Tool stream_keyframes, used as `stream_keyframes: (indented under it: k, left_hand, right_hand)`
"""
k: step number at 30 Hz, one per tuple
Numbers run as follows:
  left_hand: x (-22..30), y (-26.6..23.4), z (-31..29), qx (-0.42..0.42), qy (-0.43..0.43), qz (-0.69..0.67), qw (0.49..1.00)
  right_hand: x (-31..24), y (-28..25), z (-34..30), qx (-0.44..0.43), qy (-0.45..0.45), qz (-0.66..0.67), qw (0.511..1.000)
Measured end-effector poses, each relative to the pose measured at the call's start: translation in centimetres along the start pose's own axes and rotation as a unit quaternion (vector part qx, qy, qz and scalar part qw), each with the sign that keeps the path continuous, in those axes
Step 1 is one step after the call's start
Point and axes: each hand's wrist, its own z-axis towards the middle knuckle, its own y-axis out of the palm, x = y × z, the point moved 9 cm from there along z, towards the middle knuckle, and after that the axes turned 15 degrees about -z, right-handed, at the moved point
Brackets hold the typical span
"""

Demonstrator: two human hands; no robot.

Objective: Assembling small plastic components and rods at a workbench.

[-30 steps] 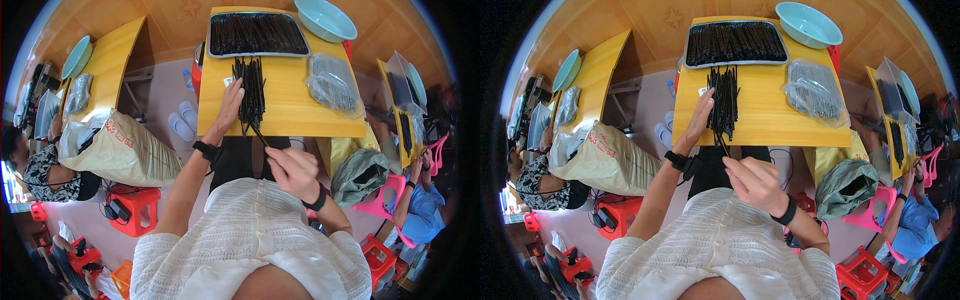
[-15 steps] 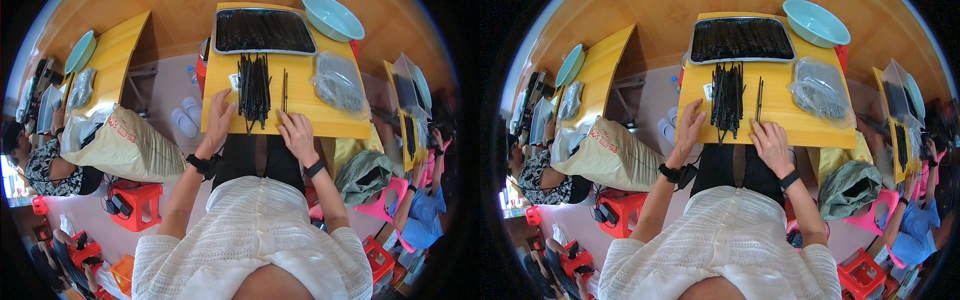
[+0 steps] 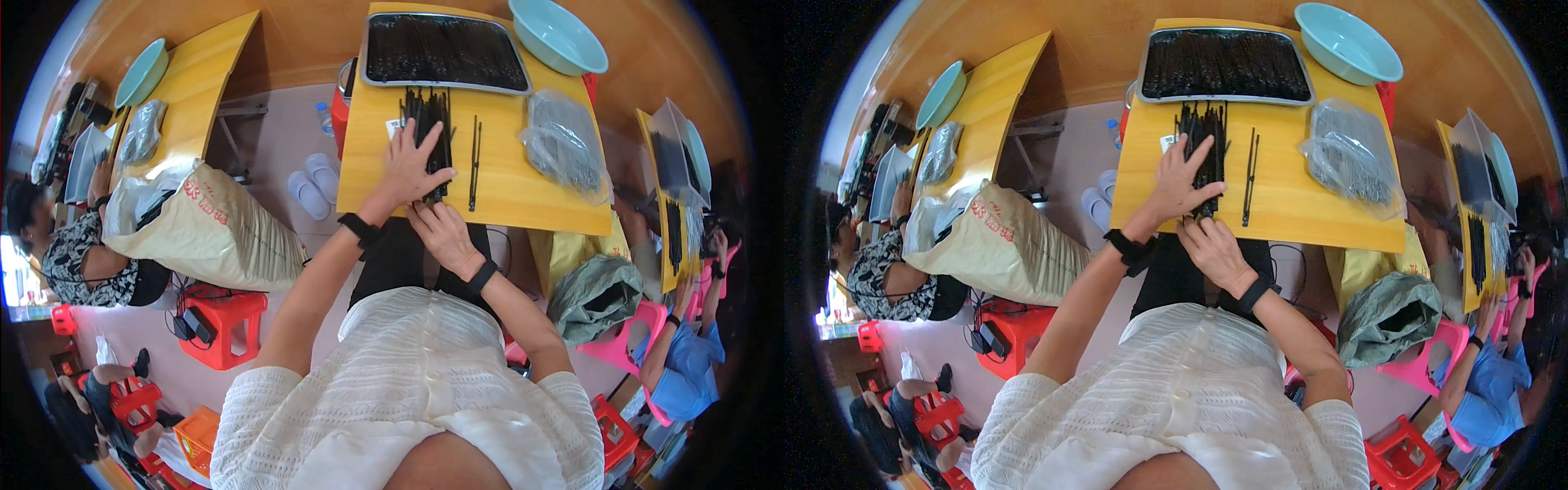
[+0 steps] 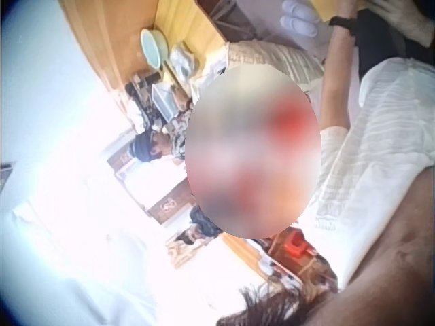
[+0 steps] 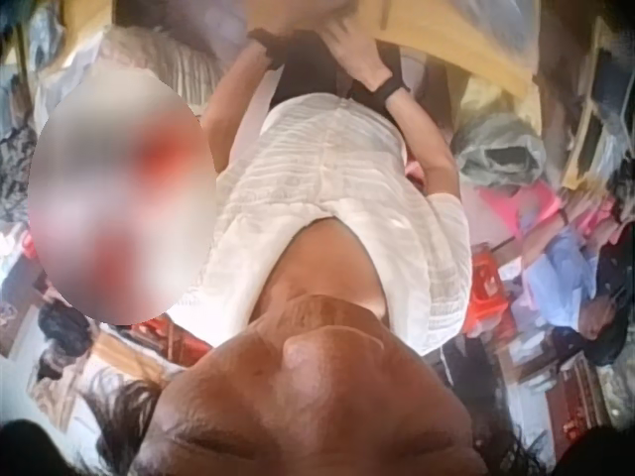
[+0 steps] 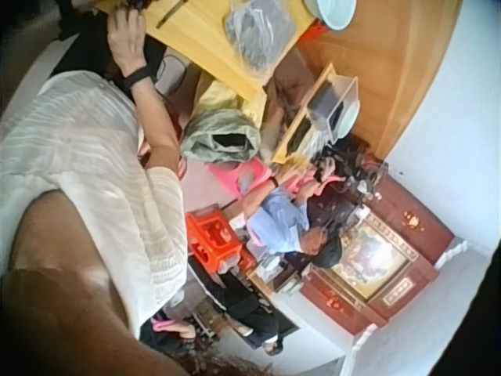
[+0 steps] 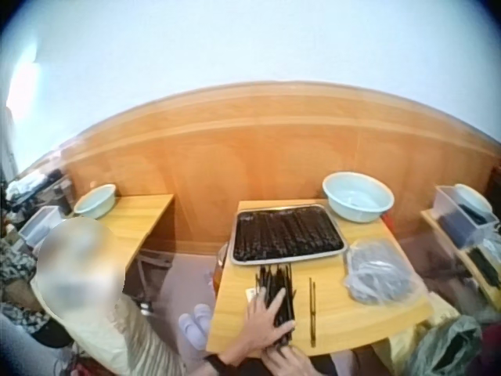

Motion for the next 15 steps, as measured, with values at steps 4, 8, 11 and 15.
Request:
stream_keyframes:
  k: [4,8,11,15]
  left_hand:
    - [-2.1,1.5,0.3,-0.030,-0.063,0.033,0.997]
    - [-2.6,1.6,0.5,-0.044,-0.093,0.011,0.995]
    - [-2.7,1.6,0.5,-0.053,-0.103,0.013,0.993]
    - [-2.7,1.8,0.5,-0.045,-0.095,0.019,0.994]
  right_hand:
    - [-0.4,-1.1,-0.5,0.024,-0.042,0.019,0.999]
    - [-1.9,-2.9,-1.5,0.037,-0.106,0.032,0.993]
    - [-3.1,-4.3,-2.5,0.031,-0.138,0.053,0.989]
    - [-2.4,-4.5,-2.4,0.040,-0.116,0.067,0.990]
